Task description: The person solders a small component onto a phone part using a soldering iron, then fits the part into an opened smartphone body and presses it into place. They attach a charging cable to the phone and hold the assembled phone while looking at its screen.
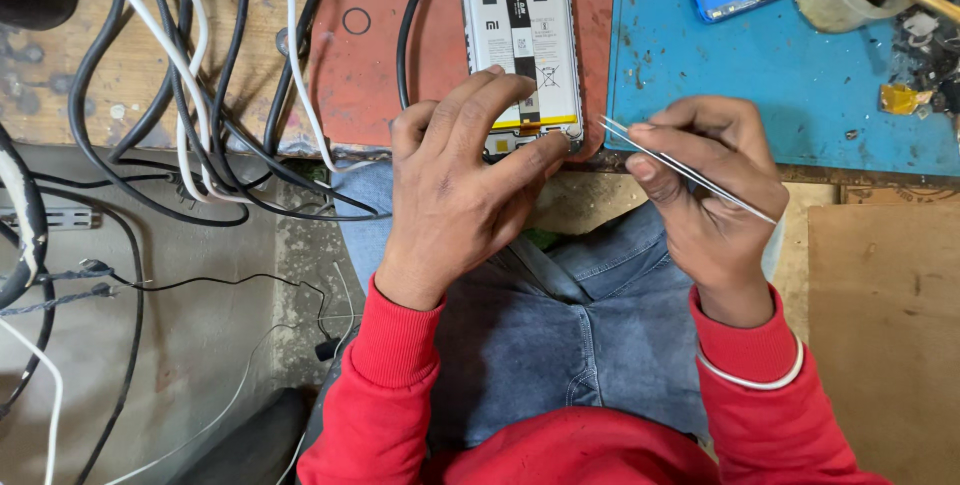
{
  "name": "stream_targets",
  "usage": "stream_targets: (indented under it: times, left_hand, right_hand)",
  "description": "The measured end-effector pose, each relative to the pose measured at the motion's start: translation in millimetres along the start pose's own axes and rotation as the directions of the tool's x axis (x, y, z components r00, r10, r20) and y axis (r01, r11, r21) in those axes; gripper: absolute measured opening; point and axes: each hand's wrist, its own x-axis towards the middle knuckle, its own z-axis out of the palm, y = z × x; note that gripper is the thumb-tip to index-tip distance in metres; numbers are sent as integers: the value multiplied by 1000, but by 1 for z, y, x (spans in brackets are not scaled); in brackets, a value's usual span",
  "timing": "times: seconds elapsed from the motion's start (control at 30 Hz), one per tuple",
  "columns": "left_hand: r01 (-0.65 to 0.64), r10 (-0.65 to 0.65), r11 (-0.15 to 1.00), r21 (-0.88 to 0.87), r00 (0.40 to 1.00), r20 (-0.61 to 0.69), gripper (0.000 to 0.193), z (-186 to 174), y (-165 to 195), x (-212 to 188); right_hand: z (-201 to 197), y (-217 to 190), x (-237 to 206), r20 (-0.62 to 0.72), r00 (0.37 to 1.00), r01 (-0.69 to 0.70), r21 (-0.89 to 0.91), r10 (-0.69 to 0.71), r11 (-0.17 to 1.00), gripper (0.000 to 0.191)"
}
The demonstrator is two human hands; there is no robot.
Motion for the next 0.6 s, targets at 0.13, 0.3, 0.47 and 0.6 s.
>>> stream_targets:
  times: [0.13, 0.3, 0.47, 0.6]
  left_hand:
    - [-1, 1, 1000, -4, 1000, -3, 29, 0, 0, 1]
    - [8, -8, 1000, -2, 1000, -2, 28, 0, 2, 1]
    - [10, -10, 1000, 1, 1000, 2, 28, -1, 1, 1]
    - [11, -11, 1000, -4, 1000, 10, 31, -1, 1, 0]
  right_hand:
    - [4, 8, 4, 70, 997, -31, 300, 10, 953, 24]
    - [7, 20, 2, 86, 995, -73, 393, 42, 916, 35]
    - [12, 23, 1, 66, 997, -52, 406, 27, 913, 33]
    - [13, 22, 2, 78, 997, -57, 414, 27, 908, 32]
